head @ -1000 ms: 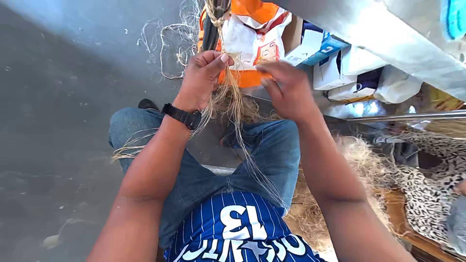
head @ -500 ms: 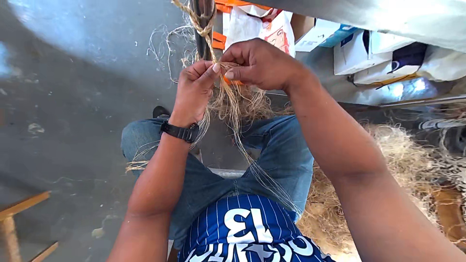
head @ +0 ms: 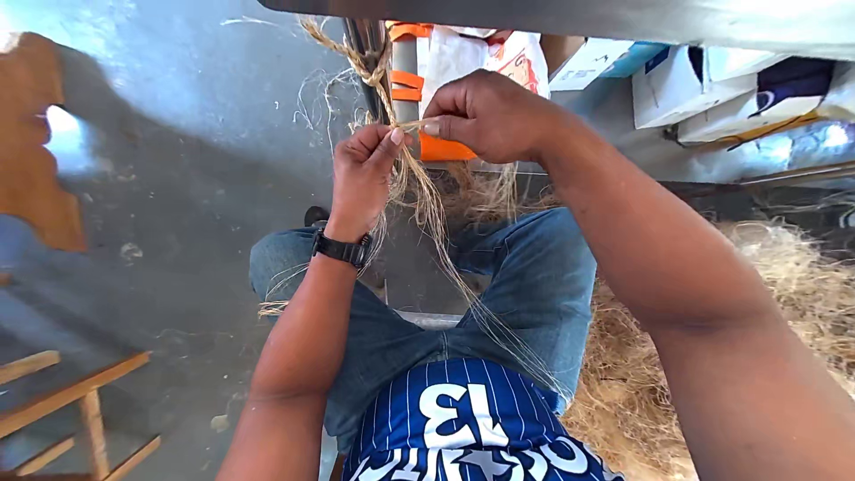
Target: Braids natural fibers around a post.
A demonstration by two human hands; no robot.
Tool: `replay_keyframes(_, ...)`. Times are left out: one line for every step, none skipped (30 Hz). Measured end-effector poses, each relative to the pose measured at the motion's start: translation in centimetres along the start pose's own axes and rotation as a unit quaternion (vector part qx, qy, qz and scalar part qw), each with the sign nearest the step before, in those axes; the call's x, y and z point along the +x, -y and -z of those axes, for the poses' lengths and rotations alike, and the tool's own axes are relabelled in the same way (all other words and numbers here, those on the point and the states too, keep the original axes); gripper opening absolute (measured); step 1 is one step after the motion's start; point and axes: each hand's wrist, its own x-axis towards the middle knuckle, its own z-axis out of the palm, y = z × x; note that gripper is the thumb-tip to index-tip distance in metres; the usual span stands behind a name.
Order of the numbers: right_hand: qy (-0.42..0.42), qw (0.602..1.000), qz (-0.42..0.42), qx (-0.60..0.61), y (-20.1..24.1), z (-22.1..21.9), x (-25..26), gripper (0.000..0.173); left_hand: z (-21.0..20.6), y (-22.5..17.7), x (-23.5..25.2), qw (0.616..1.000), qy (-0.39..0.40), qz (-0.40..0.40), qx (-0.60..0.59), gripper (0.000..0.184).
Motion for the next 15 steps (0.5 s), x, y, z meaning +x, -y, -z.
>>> replay_keyframes(-0.001,1.000,-0.007,-0.012,0.2,0.0,-0.3,0.025,-0.2,0.1,0.0,1.000,-0.003,-0.001,-0.002,0.014)
replay_keyframes(-0.004,1.000,-0.016,-0.026,0.5,0.0,-0.6,0.026,-0.4,0.1,0.1,1.000,-0.006,-0.002,-0.004,0.014)
replay_keyframes(-0.011,0.999,-0.026,-0.038,0.8,0.0,-0.8,0.026,-0.6,0.1,0.1,1.000,-0.011,-0.003,-0.007,0.014)
replay_keyframes(-0.020,0.998,-0.037,-0.039,1.1,-0.1,-1.1,0.025,-0.8,0.2,0.1,1.000,-0.016,-0.007,-0.008,0.014)
replay_keyframes(-0.025,0.998,-0.052,-0.026,1.5,-0.2,-1.4,0.025,-1.0,0.4,0.1,1.000,-0.020,-0.011,-0.008,0.014)
replay_keyframes(-0.028,0.997,-0.069,0.006,2.0,-0.4,-1.7,0.025,-1.1,0.4,0.1,1.000,-0.023,-0.015,-0.007,0.014)
replay_keyframes(-0.030,0.995,-0.083,0.054,2.5,-0.7,-2.1,0.024,-1.3,0.5,0.1,0.999,-0.026,-0.017,-0.008,0.014)
replay_keyframes(-0.032,0.988,-0.093,0.117,2.8,-1.4,-2.4,0.023,-1.4,0.5,0.1,0.999,-0.027,-0.018,-0.009,0.015)
replay_keyframes(-0.032,0.975,-0.093,0.200,3.0,-2.3,-2.6,0.022,-1.5,0.4,0.0,0.999,-0.026,-0.017,-0.015,0.016)
replay_keyframes(-0.029,0.950,-0.089,0.299,3.0,-3.4,-2.7,0.021,-1.5,0.1,0.0,0.999,-0.019,-0.012,-0.026,0.017)
replay_keyframes(-0.025,0.914,-0.087,0.395,2.9,-4.4,-2.7,0.019,-1.6,-0.3,-0.1,0.999,-0.009,-0.002,-0.042,0.018)
replay_keyframes(-0.014,0.878,-0.079,0.471,2.4,-5.3,-2.5,0.019,-1.6,-0.6,-0.1,0.998,0.002,0.011,-0.059,0.020)
replay_keyframes(-0.006,0.851,-0.067,0.520,1.8,-6.1,-2.2,0.019,-1.5,-0.9,-0.2,0.997,0.011,0.029,-0.074,0.020)
replay_keyframes(-0.007,0.839,-0.061,0.541,1.3,-6.7,-1.8,0.019,-1.3,-1.2,-0.2,0.995,0.011,0.051,-0.086,0.021)
replay_keyframes(-0.012,0.841,-0.060,0.538,1.0,-7.1,-1.6,0.018,-1.1,-1.5,-0.3,0.993,0.008,0.073,-0.093,0.022)
